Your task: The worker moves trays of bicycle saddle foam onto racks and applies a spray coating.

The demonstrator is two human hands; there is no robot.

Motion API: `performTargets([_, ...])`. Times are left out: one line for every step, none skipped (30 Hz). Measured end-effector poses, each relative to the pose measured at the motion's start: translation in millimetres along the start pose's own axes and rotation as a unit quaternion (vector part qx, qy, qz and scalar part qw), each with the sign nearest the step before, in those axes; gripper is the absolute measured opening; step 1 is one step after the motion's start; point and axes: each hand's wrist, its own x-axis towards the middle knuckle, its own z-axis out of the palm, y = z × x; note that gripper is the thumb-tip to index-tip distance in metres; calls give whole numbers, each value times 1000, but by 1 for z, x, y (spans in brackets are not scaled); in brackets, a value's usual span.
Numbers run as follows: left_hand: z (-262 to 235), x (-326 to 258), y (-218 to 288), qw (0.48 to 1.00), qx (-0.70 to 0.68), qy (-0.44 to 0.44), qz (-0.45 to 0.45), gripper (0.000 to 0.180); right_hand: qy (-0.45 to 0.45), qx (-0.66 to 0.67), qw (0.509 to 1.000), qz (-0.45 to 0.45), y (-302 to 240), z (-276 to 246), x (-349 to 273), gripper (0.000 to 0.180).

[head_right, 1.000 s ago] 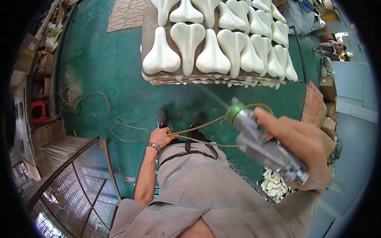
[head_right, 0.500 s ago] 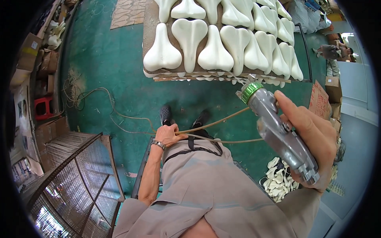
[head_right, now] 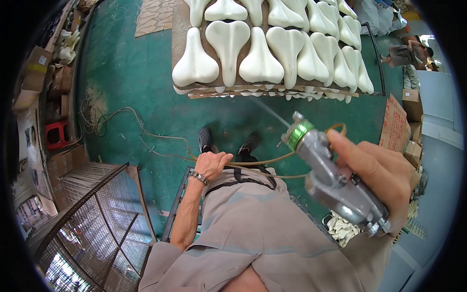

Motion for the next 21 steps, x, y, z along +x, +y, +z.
performTargets([3, 3, 2, 1000, -1, 1, 5, 56, 3, -3, 1000, 4, 3, -4, -5, 62])
performTargets([4, 7, 5, 1000, -2, 2, 9, 57, -36, 26, 999, -2, 8, -9, -12, 61])
performTargets([7, 7, 6, 1000, 0, 1, 9, 57, -77, 60, 995, -10, 10, -9, -14, 61])
performTargets([9, 8, 8, 1000, 3, 4, 11, 58, -49, 45, 998, 6, 7, -11, -15, 60])
performTargets([11, 8, 9, 1000, 6, 7, 13, 58, -3, 22, 1000, 18, 1, -10, -14, 59])
performTargets([11, 8, 13, 1000, 7, 6, 13, 58, -10, 23, 999, 33, 6, -12, -17, 59])
performTargets([11, 7, 17, 1000, 6, 4, 14, 55, -18, 24, 998, 48, 13, -16, -22, 59])
performTargets([10, 6, 21, 1000, 4, 1, 15, 51, -17, 24, 998, 49, 19, -20, -26, 59])
performTargets([9, 8, 27, 1000, 5, 0, 20, 51, -61, 47, 996, 46, 25, -26, -31, 60])
performTargets([9, 11, 33, 999, 2, -11, 31, 49, -105, 69, 991, 43, 29, -30, -35, 61])
performTargets([9, 14, 39, 999, -1, -22, 42, 47, -103, 64, 991, 48, 30, -32, -38, 61])
performTargets([11, 15, 46, 998, -2, -27, 50, 47, -62, 37, 992, 106, 30, -33, -41, 57])
performTargets([11, 16, 52, 997, -10, -7, 78, 41, -20, 8, 986, 164, 29, -33, -42, 55])
performTargets([12, 17, 57, 994, -19, 11, 108, 35, -42, 16, 984, 170, 30, -33, -37, 48])
performTargets([1, 10, 69, 992, -17, 40, 119, 26, -75, 89, 983, 139, 46, -21, -33, 51])
performTargets([-10, 7, 90, 984, -27, 87, 151, 25, -113, 133, 982, 71, 71, -6, -37, 61])
performTargets([-19, 1, 112, 974, -39, 133, 179, 24, -165, 121, 978, 42, 86, 9, -37, 67])
performTargets([-28, -4, 134, 972, -47, 121, 197, 24, -178, 92, 978, 54, 99, 33, -42, 65])
performTargets([-38, -7, 153, 954, -57, 165, 242, 28, -192, 66, 977, 63, 111, 59, -46, 63])
performTargets([-45, -9, 166, 934, -65, 212, 280, 37, -218, 65, 968, 110, 120, 80, -45, 61])
performTargets([-49, -10, 175, 934, -64, 211, 281, 37, -248, 70, 955, 145, 126, 97, -42, 59])
